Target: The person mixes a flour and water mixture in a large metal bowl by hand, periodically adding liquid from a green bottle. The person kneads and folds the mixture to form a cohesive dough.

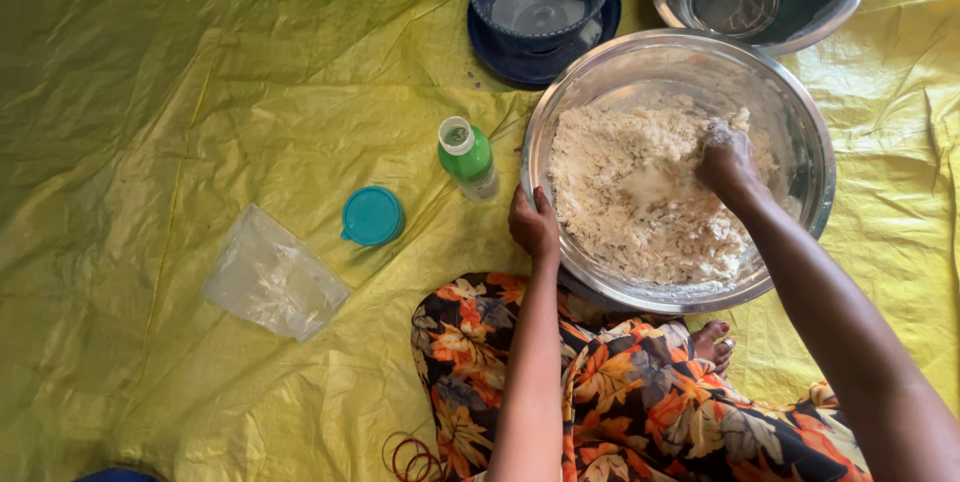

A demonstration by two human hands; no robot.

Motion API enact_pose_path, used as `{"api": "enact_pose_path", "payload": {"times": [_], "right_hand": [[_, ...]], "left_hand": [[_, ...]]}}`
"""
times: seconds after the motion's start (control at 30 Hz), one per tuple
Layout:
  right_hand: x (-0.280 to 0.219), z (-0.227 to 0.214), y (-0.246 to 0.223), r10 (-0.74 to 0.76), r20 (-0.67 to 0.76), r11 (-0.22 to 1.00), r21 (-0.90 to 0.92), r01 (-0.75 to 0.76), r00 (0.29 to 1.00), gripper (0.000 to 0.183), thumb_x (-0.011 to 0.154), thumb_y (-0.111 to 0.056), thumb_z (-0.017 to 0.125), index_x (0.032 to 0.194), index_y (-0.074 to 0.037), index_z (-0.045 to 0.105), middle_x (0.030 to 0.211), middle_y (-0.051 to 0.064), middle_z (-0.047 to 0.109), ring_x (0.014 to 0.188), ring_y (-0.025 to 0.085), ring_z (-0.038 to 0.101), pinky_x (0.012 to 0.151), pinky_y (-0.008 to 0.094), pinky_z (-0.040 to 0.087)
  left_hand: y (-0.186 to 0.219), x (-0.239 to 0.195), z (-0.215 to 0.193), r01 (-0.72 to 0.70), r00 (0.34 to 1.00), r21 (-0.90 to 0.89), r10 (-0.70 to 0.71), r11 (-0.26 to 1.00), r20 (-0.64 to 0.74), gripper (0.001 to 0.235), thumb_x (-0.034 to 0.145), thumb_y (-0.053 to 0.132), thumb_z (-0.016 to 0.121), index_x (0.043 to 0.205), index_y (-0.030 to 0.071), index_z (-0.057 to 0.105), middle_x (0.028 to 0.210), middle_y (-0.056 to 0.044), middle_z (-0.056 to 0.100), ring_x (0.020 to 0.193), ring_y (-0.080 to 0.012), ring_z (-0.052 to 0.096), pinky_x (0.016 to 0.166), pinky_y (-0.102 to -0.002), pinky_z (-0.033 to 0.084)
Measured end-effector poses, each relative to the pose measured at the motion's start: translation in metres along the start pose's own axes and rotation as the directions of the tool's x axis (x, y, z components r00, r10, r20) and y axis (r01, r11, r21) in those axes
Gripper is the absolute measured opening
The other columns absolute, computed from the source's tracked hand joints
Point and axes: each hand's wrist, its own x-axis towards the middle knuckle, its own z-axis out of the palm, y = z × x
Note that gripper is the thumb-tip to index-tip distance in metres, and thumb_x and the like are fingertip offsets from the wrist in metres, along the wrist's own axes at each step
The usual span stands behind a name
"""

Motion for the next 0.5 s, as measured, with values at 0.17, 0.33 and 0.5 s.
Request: {"api": "enact_pose_path", "payload": {"times": [0.17, 0.33, 0.5], "right_hand": [[-0.017, 0.009, -0.013, 0.162, 0.078, 0.984, -0.087, -0.155, 0.984, 0.021, 0.095, -0.024, 0.064, 0.110, -0.009, 0.068, 0.085, 0.011, 0.061, 0.063, 0.017, 0.047, 0.049, 0.034, 0.039], [-0.013, 0.038, -0.006, 0.093, 0.042, 0.966, -0.246, -0.080, 0.995, 0.033, 0.081, -0.032, 0.080, 0.107, -0.017, 0.067, 0.068, 0.003, 0.058, 0.053, 0.015, 0.041, 0.043, 0.033, 0.033], [0.005, 0.059, 0.020, -0.007, 0.087, 0.955, -0.294, 0.033, 0.996, 0.025, 0.080, -0.029, 0.080, 0.095, -0.010, 0.073, 0.075, 0.009, 0.066, 0.062, 0.021, 0.057, 0.052, 0.038, 0.045]], "left_hand": [[0.017, 0.000, -0.018, 0.059, 0.996, 0.104, -0.065, 0.993, 0.056, 0.045, 0.093, 0.024, 0.065, 0.135, 0.007, 0.060, 0.114, -0.021, 0.058, 0.087, -0.0314, 0.068, 0.071, -0.042, 0.056], [0.043, -0.065, -0.038, -0.583, 0.807, 0.054, 0.586, 0.811, -0.073, 0.035, 0.109, 0.038, 0.046, 0.123, 0.007, 0.056, 0.112, -0.010, 0.062, 0.100, -0.0258, 0.063, 0.092, -0.043, 0.051], [0.047, -0.179, -0.066, -0.200, 0.233, -0.526, 0.561, 0.827, 0.794, 0.042, 0.107, 0.038, 0.045, 0.128, 0.006, 0.063, 0.112, -0.016, 0.070, 0.092, -0.0261, 0.071, 0.068, -0.038, 0.062]]}}
